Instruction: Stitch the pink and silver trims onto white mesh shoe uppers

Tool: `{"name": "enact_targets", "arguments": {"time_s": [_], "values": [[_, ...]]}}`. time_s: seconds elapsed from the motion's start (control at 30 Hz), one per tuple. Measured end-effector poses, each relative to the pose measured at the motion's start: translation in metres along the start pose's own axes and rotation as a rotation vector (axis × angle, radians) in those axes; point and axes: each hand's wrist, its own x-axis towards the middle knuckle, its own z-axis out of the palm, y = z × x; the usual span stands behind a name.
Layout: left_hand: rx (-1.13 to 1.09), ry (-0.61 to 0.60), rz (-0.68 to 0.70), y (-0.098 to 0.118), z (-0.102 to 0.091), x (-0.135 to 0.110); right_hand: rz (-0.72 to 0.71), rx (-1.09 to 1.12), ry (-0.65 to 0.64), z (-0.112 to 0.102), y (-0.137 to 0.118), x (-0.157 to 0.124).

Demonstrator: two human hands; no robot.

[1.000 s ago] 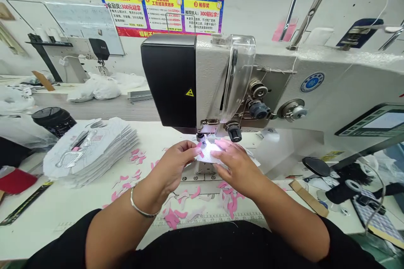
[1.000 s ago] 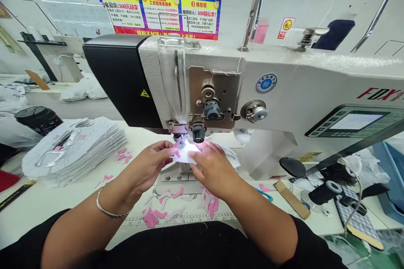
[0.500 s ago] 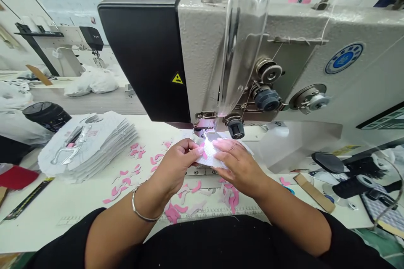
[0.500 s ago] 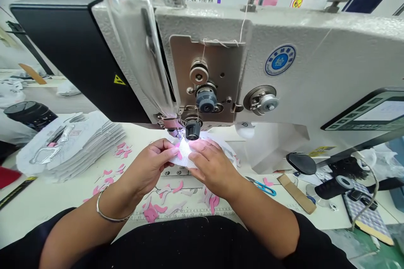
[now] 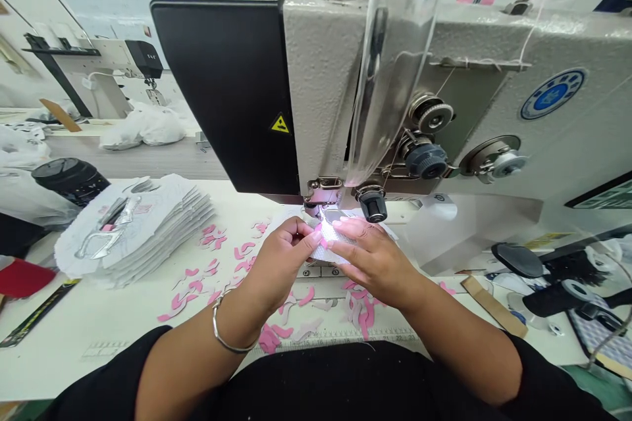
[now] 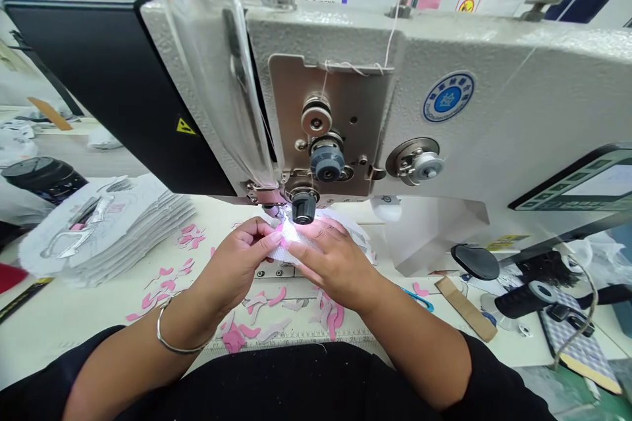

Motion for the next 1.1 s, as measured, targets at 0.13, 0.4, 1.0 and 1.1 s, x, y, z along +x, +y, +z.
{"name": "enact_targets", "arguments": {"time_s": [0.13, 0.4, 1.0, 1.1], "values": [[0.041, 0.008, 0.005, 0.0, 0.0, 0.0, -0.011, -0.004, -0.001, -0.001, 0.001, 0.001], [-0.039, -0.042, -0.024, 0.006, -0.004, 0.003, -0.035, -0.036, -0.032, -0.003, 0.001, 0.001], [-0.005, -0.037, -0.094, 0.013, -0.001, 0.005, -0.032, -0.023, -0.089, -0.009, 0.004, 0.004], [-0.001, -0.038, -0.091, 0.013, -0.001, 0.006, -0.028, -0.021, -0.089, -0.01, 0.004, 0.005]]}}
